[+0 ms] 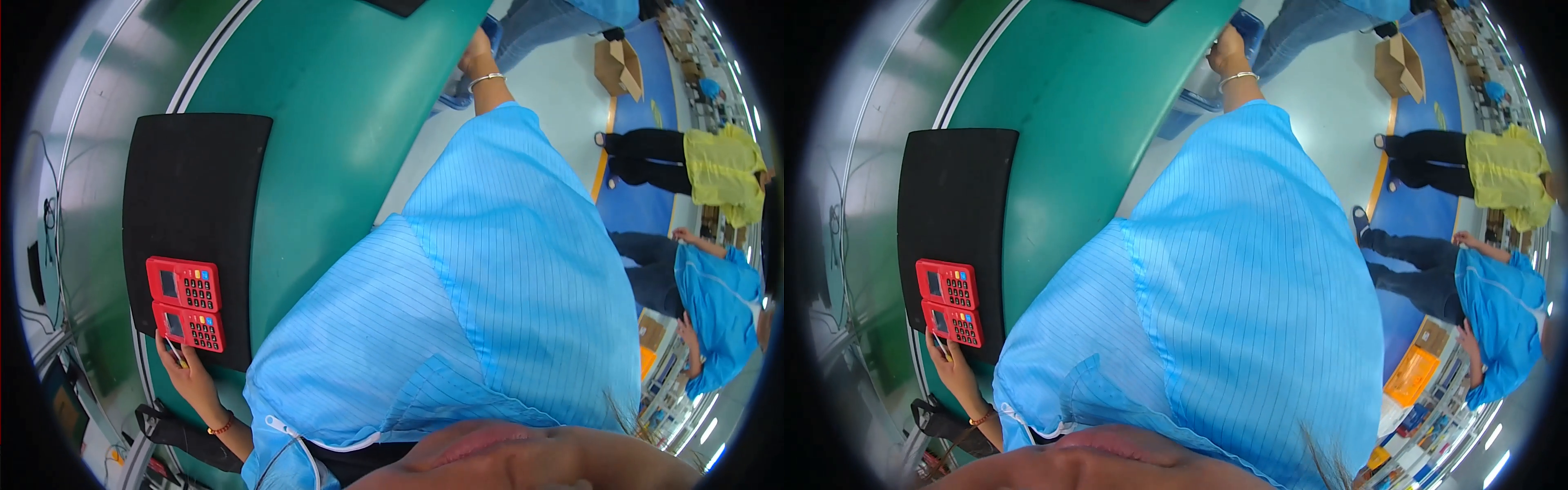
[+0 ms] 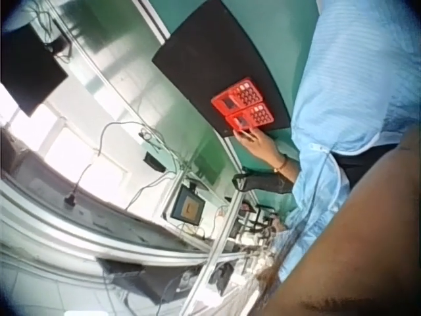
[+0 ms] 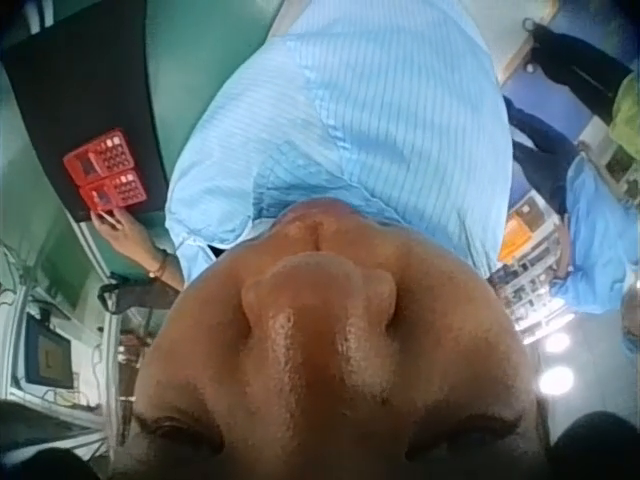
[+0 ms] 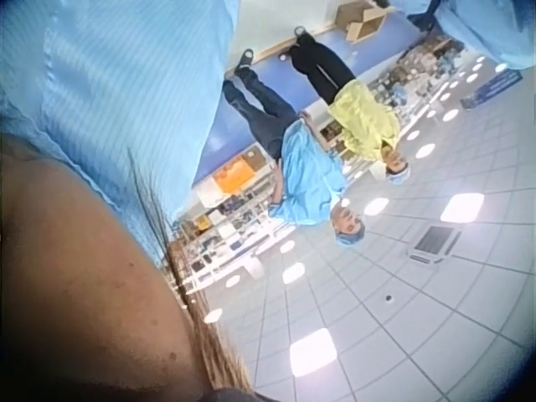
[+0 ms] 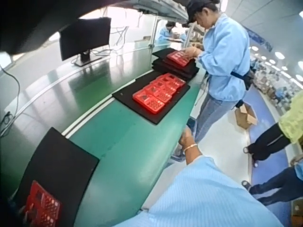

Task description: Inspecting and testing handheld POS terminals on an electronic production line.

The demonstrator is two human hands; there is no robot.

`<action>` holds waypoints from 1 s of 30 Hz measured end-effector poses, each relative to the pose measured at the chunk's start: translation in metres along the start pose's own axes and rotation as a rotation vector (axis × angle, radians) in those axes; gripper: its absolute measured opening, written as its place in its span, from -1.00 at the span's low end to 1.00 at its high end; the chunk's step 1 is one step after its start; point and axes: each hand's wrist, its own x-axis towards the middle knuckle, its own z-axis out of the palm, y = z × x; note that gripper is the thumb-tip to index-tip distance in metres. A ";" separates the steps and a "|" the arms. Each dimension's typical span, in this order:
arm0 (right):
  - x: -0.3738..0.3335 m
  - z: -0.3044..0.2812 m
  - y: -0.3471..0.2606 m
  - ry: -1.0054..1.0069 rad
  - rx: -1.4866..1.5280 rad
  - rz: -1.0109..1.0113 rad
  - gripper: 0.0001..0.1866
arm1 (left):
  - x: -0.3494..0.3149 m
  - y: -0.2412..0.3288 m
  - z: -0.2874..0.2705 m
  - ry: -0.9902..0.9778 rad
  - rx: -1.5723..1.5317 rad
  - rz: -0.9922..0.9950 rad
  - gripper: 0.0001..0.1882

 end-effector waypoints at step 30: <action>-0.201 0.049 -0.039 -1.510 -2.333 -0.005 -0.67 | 0.006 0.006 -0.010 0.013 -0.009 0.125 -0.53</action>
